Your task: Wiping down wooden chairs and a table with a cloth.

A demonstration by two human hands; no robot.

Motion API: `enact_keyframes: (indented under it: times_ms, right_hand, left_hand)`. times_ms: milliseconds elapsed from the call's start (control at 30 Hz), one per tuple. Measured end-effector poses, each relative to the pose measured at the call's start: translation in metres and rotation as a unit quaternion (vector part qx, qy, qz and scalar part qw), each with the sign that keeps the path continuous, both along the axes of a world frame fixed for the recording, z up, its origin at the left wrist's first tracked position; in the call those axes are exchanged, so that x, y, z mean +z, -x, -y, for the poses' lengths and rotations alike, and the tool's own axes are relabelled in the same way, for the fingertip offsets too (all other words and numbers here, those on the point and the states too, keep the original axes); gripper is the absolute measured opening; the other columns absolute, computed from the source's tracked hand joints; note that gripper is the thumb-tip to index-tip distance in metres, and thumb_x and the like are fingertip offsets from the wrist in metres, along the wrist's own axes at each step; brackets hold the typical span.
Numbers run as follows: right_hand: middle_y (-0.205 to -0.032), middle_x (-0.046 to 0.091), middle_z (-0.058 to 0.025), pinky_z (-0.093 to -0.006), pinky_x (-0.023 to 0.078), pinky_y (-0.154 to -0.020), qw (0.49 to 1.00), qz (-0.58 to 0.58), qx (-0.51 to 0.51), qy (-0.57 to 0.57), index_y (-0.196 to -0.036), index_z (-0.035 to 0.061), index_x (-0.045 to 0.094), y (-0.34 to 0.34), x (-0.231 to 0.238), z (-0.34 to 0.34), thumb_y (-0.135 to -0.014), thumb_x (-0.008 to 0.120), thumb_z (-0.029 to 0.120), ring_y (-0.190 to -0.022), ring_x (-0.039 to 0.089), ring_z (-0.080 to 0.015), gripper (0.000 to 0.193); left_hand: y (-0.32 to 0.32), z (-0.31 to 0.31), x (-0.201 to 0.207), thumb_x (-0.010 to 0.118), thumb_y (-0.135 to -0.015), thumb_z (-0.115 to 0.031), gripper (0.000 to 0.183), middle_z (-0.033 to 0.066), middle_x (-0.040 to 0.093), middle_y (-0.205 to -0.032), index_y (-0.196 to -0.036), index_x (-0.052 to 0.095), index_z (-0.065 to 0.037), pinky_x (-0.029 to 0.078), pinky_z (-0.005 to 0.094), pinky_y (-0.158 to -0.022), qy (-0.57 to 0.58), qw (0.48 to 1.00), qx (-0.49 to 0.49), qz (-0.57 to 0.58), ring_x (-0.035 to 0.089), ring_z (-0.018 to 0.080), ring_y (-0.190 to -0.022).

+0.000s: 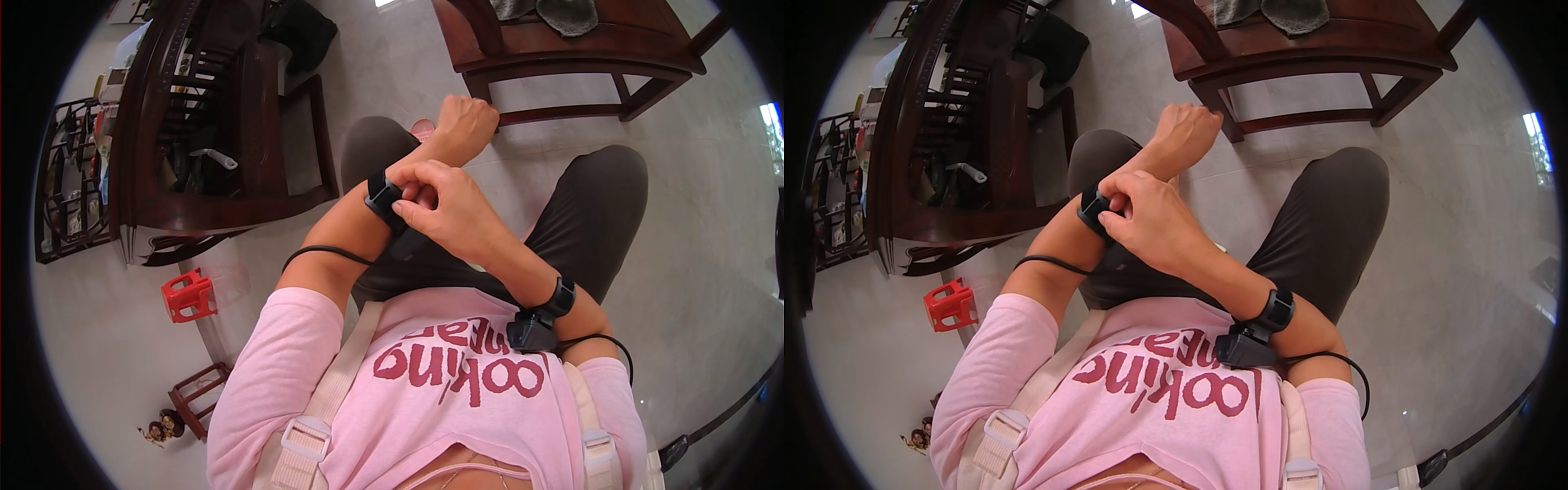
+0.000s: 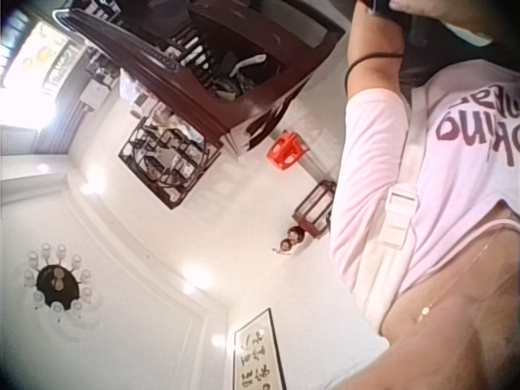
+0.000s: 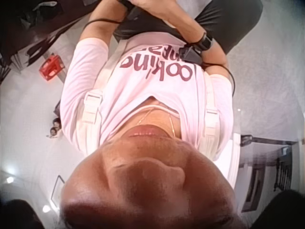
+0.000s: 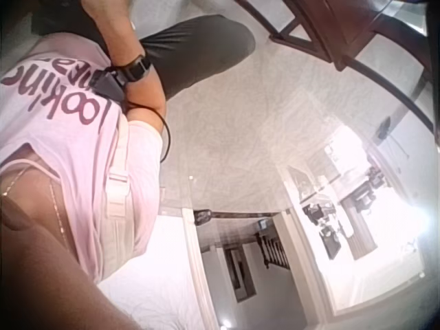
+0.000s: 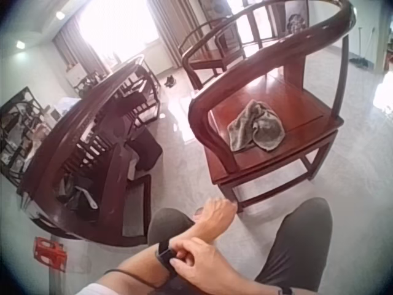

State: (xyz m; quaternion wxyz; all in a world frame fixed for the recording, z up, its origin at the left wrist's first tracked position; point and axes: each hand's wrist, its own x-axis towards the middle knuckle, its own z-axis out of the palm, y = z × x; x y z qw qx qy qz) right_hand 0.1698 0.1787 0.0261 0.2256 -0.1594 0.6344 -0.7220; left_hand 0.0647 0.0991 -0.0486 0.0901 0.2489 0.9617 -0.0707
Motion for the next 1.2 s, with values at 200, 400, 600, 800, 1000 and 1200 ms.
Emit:
enact_keyframes:
  times_ms: [200,400,600,800,1000,1200]
  right_hand:
    - [-0.081,0.059,-0.0102,-0.0295,0.046,-0.068,0.999,-0.006,0.044,-0.008,-0.098,-0.0031,0.06,0.009,0.002,-0.008,-0.076,0.065,0.008,-0.072,0.057,-0.0178,0.025]
    - [-0.086,0.059,-0.01,-0.0293,0.046,-0.069,0.996,-0.087,-0.002,0.027,-0.107,-0.0021,0.06,0.018,-0.003,-0.013,-0.079,0.064,0.009,-0.073,0.057,-0.017,0.03]
    - [-0.091,0.06,-0.0048,-0.0253,0.047,-0.069,0.99,-0.076,-0.119,0.02,-0.112,0.0007,0.059,0.06,0.008,-0.05,-0.084,0.06,0.006,-0.076,0.058,-0.0108,0.029]
    - [-0.099,0.062,-0.0055,-0.0257,0.048,-0.072,0.952,-0.13,-0.254,-0.108,-0.113,0.0027,0.059,0.139,-0.008,-0.109,-0.087,0.057,0.008,-0.081,0.059,-0.0115,0.027]
    - [-0.125,0.052,-0.0208,-0.0417,0.037,-0.1,0.843,-0.317,-0.293,-0.32,-0.122,0.0054,0.054,0.226,-0.029,-0.13,-0.081,0.063,0.026,-0.119,0.048,-0.0357,0.047]
    - [-0.136,0.041,-0.0247,-0.0484,0.03,-0.104,0.77,-0.39,-0.269,-0.428,-0.133,0.0164,0.047,0.282,-0.066,-0.109,-0.08,0.063,0.041,-0.126,0.036,-0.043,0.06]
  left_hand:
    - [0.002,-0.003,-0.007,0.055,-0.078,-0.008,0.012,0.0123,0.067,-0.081,-0.084,0.064,-0.005,0.05,0.0413,-0.063,-0.009,0.999,0.012,0.051,0.066,0.0305,-0.077]
    - [0.011,-0.002,0.024,0.058,-0.082,-0.021,0.022,0.0108,0.067,-0.093,-0.1,0.066,-0.011,0.048,0.0445,-0.078,-0.176,0.975,0.099,0.091,0.062,0.0315,-0.092]
    - [0.037,0.029,0.051,0.059,-0.08,-0.007,0.017,0.0086,0.067,-0.079,-0.095,0.066,-0.002,0.05,0.0272,-0.063,-0.504,0.851,0.151,0.006,0.063,0.0138,-0.064]
    - [0.055,0.045,0.043,0.056,-0.083,-0.008,0.022,0.0035,0.063,-0.089,-0.104,0.06,-0.002,0.045,0.0232,-0.066,-0.694,0.597,0.396,0.067,0.059,0.0111,-0.078]
    - [0.061,0.057,0.036,0.055,-0.084,-0.01,0.04,0.0061,0.053,-0.112,-0.123,0.05,-0.006,0.041,0.0327,-0.088,-0.748,0.486,0.439,0.109,0.049,0.014,-0.105]
    - [0.064,0.04,0.032,0.055,-0.086,-0.016,0.045,0.0039,0.049,-0.119,-0.13,0.044,-0.011,0.036,0.0429,-0.097,-0.71,0.445,0.459,0.295,0.043,0.0194,-0.114]
